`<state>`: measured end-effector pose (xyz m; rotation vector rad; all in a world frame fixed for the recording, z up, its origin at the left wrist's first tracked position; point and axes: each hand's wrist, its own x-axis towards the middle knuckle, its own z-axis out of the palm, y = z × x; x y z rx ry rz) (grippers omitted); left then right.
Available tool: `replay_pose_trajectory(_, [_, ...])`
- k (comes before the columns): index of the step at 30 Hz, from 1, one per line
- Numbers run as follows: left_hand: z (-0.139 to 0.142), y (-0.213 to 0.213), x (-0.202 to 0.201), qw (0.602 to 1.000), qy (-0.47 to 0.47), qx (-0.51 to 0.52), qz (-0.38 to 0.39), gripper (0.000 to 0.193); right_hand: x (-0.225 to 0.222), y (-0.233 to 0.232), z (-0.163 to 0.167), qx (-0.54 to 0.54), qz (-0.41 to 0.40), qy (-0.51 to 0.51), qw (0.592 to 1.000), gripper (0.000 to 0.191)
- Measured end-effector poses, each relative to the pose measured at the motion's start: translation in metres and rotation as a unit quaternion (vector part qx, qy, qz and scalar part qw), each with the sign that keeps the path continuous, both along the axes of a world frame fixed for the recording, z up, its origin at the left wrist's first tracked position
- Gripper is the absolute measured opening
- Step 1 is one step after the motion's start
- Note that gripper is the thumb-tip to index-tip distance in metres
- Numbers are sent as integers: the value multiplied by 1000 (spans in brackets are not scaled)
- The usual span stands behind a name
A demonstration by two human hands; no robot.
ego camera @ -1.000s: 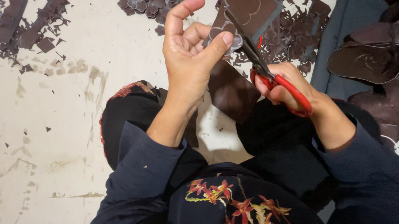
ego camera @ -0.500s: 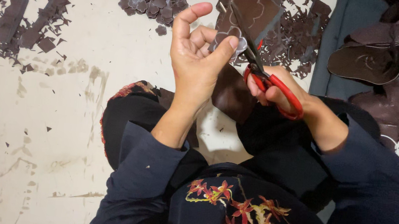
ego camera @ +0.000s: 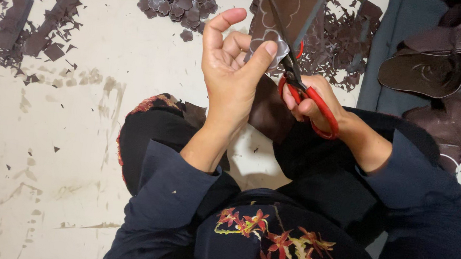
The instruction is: The person sits on the floor and uses red-handled scissors to cut flower-shaped pieces from a brown patterned sheet. Cut pieces are placed in a pile while offcuts accumulate nearby.
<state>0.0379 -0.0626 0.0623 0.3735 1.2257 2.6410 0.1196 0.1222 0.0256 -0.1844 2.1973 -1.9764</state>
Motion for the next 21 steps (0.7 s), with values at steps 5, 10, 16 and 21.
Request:
replay_pose_trajectory(5, [-1,0,-2,1000,-2,18,1,55,-2,3,2,20,-2,-16,1000,83])
replay_pose_trajectory(10, [0,-5,-7,1000,5,10,-12,57,-8,15,10,56,12,-24,998,84])
replay_pose_trajectory(16, [3,-9,-10,999,20,11,-30,58,-17,34,18,145,56,45,987,82])
replay_pose_trajectory(21, [4,-10,-10,999,17,-3,-37,58,-20,44,16,151,65,29,986,80])
